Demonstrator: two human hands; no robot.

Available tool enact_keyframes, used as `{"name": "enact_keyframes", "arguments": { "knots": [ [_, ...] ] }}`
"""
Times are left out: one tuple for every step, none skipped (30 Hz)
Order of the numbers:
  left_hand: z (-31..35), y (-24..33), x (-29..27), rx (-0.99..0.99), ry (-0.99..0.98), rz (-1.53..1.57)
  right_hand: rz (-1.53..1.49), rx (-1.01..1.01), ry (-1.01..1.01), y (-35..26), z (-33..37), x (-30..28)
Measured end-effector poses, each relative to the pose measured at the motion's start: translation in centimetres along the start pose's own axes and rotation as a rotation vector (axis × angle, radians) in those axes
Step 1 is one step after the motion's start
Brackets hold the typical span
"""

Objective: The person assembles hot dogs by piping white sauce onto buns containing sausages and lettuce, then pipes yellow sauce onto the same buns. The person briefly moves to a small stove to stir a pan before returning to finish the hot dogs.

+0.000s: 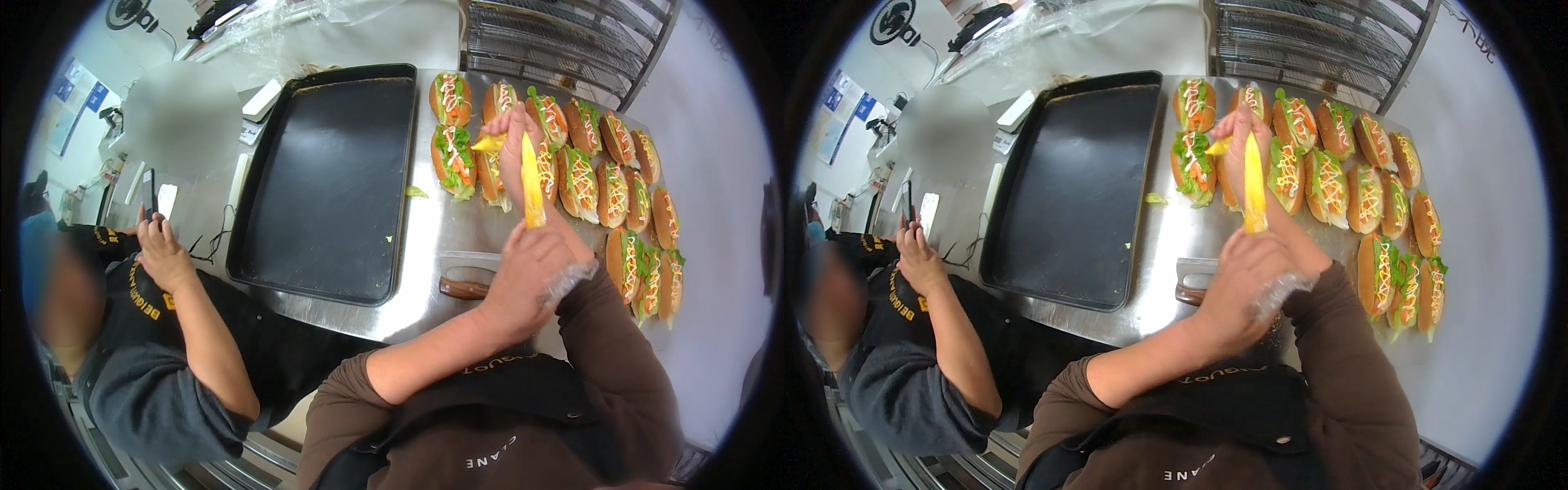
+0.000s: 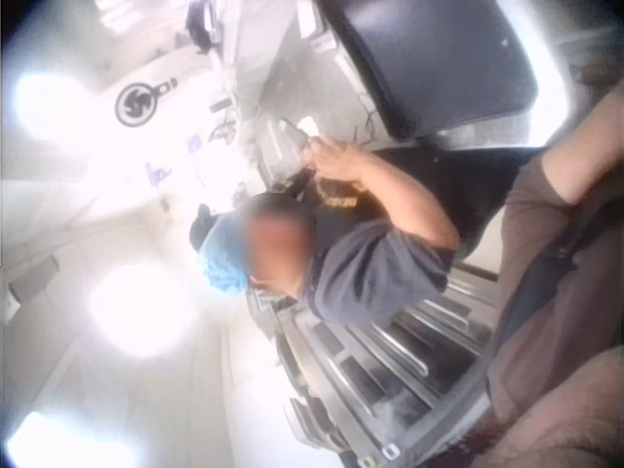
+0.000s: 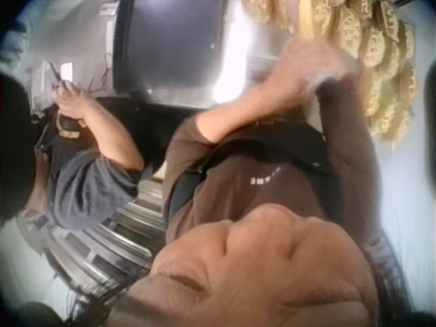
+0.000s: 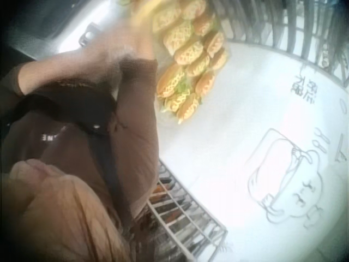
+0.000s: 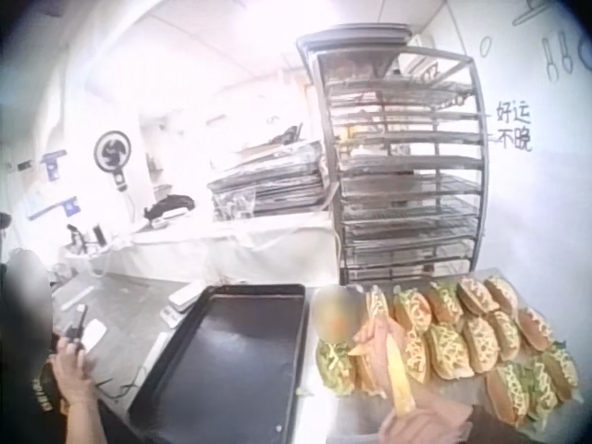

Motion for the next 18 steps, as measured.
{"name": "enact_keyframes", "arguments": {
  "knots": [
    [-0.4, -0.9, -0.8, -0.013, 0.03, 0.057, 0.003, 0.005, -0.003, 0.7, -0.6, 0.6],
    [-0.9, -1.7, -1.7, 0.007, 0.068, 0.133, 0.027, 0.006, -0.027, 1.4, -1.3, 1.2],
    [-1.2, -2.5, -2.3, -0.003, 0.076, 0.139, 0.036, 0.024, -0.032, 2.2, -2.1, 1.7],
    [-1.5, -3.3, -3.0, -0.012, 0.091, 0.153, 0.03, 0.008, -0.066, 2.9, -3.0, 2.5],
    [-1.8, -4.0, -3.7, -0.021, 0.107, 0.166, 0.022, -0.007, -0.102, 3.6, -3.6, 3.2],
    [-2.0, -4.6, -4.3, -0.02, 0.122, 0.209, 0.051, -0.04, -0.085, 4.2, -4.2, 3.7],
    [-2.2, -5.1, -4.8, -0.015, 0.141, 0.186, 0.066, -0.043, -0.097, 4.9, -4.5, 4.2],
    [-2.4, -5.5, -5.3, -0.011, 0.163, 0.176, 0.082, -0.045, -0.108, 5.6, -4.7, 4.6],
    [-2.6, -5.9, -5.7, -0.004, 0.187, 0.172, 0.099, -0.049, -0.13, 6.2, -5.0, 5.0],
    [-2.8, -6.3, -6.0, -0.001, 0.194, 0.167, 0.105, -0.033, -0.148, 6.9, -5.1, 5.3],
    [-3.0, -6.7, -6.3, 0.006, 0.203, 0.165, 0.122, -0.022, -0.145, 7.5, -5.3, 5.6],
    [-3.2, -7.1, -6.6, 0.013, 0.212, 0.164, 0.134, -0.024, -0.16, 8.0, -5.5, 5.8],
    [-3.3, -7.5, -6.8, 0.001, 0.226, 0.176, 0.142, -0.031, -0.163, 8.3, -5.6, 6.0],
    [-3.4, -7.9, -6.9, -0.013, 0.24, 0.187, 0.16, -0.04, -0.189, 8.5, -5.6, 6.2],
    [-3.5, -8.1, -7.1, -0.026, 0.252, 0.198, 0.179, -0.01, -0.212, 8.7, -5.6, 6.1],
    [-3.6, -8.1, -7.0, -0.02, 0.227, 0.194, 0.195, 0.014, -0.229, 8.8, -5.6, 6.0],
    [-3.6, -8.1, -6.9, -0.014, 0.201, 0.189, 0.212, 0.036, -0.265, 8.8, -5.4, 5.8],
    [-3.6, -7.9, -6.8, -0.009, 0.174, 0.196, 0.216, 0.05, -0.243, 8.6, -5.3, 5.3]
  ]
}}
Point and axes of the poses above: each hand's wrist, its own z-axis away from the middle knuckle, its own x-axis out of the palm, y = z × x, the point moved 6 cm from there along -z, towards the middle knuckle, and after that the axes turned 14 degrees about z, right-handed, at the moved point
